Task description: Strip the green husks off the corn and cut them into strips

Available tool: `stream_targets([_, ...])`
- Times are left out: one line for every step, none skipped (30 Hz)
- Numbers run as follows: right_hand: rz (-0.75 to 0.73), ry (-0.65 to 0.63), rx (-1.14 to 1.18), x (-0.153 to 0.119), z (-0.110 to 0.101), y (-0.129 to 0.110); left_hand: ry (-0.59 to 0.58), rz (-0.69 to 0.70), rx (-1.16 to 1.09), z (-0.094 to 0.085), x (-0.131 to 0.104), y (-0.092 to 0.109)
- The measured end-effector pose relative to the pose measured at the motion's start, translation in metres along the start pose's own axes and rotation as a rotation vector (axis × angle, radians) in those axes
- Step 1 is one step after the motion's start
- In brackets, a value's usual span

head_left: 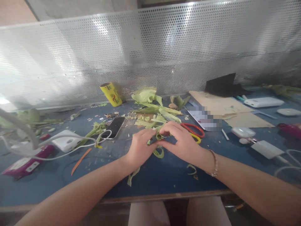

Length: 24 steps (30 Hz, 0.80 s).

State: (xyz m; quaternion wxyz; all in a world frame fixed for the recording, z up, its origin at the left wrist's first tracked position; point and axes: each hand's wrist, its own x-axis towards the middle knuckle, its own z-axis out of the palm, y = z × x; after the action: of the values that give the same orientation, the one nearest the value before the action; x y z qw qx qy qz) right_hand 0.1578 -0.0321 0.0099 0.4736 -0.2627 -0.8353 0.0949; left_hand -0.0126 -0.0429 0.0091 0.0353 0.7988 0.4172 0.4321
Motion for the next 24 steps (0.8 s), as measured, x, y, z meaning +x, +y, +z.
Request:
stream_targets([-0.002, 0.011, 0.007, 0.0, 0.001, 0.0, -0.005, 0.006, 0.008, 0.0, -0.001, 0.0])
stream_targets([-0.007, 0.018, 0.011, 0.0, 0.002, 0.0, -0.008, 0.013, 0.016, 0.001, -0.001, 0.001])
stream_targets([-0.014, 0.023, 0.013, 0.0, 0.002, 0.0, -0.011, 0.021, 0.024, 0.001, -0.002, 0.001])
stream_targets([-0.021, 0.027, 0.014, 0.0, 0.002, 0.0, -0.014, 0.028, 0.029, 0.002, -0.002, 0.002])
stream_targets([-0.029, 0.031, 0.017, 0.0, 0.003, -0.001, -0.017, 0.032, 0.034, 0.002, -0.002, 0.002])
stream_targets([-0.038, 0.035, 0.02, 0.0, 0.003, -0.001, -0.019, 0.033, 0.039, 0.002, -0.003, 0.002])
stream_targets([-0.048, 0.039, 0.024, 0.0, 0.003, -0.001, -0.022, 0.029, 0.043, 0.002, -0.002, 0.003])
stream_targets([-0.058, 0.044, 0.029, 0.0, 0.003, -0.001, -0.023, 0.023, 0.044, 0.002, -0.002, 0.003])
stream_targets([-0.07, 0.049, 0.034, 0.0, 0.002, -0.001, -0.025, 0.015, 0.042, 0.002, -0.002, 0.003])
stream_targets([-0.078, 0.054, 0.038, 0.0, 0.002, -0.001, -0.025, 0.009, 0.037, 0.002, -0.002, 0.004])
stream_targets([-0.086, 0.056, 0.041, 0.0, 0.002, -0.001, -0.026, 0.005, 0.029, 0.002, -0.002, 0.004])
stream_targets([-0.094, 0.055, 0.043, 0.0, 0.001, -0.001, -0.025, 0.005, 0.019, 0.002, -0.002, 0.004])
stream_targets([-0.102, 0.048, 0.043, 0.001, 0.001, -0.001, -0.023, 0.01, 0.01, 0.002, -0.002, 0.004])
stream_targets([-0.113, 0.038, 0.043, 0.001, 0.0, 0.0, -0.021, 0.017, 0.005, 0.002, -0.002, 0.004])
stream_targets([-0.125, 0.025, 0.043, 0.001, -0.001, 0.0, -0.018, 0.028, 0.003, 0.002, -0.002, 0.004])
stream_targets([-0.141, 0.008, 0.043, 0.002, -0.002, 0.001, -0.014, 0.041, 0.004, 0.002, -0.003, 0.004])
stream_targets([-0.158, -0.009, 0.044, 0.002, -0.003, 0.002, -0.011, 0.057, 0.006, 0.002, -0.003, 0.004])
stream_targets([-0.175, -0.026, 0.044, 0.002, -0.004, 0.002, -0.011, 0.073, 0.008, 0.002, -0.003, 0.004])
stream_targets([-0.191, -0.044, 0.042, 0.003, -0.005, 0.003, -0.013, 0.087, 0.012, 0.003, -0.004, 0.004])
stream_targets([-0.203, -0.06, 0.04, 0.003, -0.005, 0.003, -0.015, 0.1, 0.019, 0.003, -0.004, 0.003])
stream_targets([-0.207, -0.071, 0.037, 0.003, -0.006, 0.003, -0.016, 0.111, 0.028, 0.002, -0.003, 0.003])
stream_targets([-0.202, -0.068, 0.034, 0.003, -0.007, 0.003, -0.011, 0.122, 0.041, 0.002, -0.003, 0.003])
stream_targets([-0.195, -0.049, 0.03, 0.002, -0.007, 0.001, 0.004, 0.141, 0.054, 0.001, -0.002, 0.002])
stream_targets([-0.191, -0.018, 0.023, 0.002, -0.008, 0.0, 0.03, 0.171, 0.066, 0.0, -0.001, 0.001])
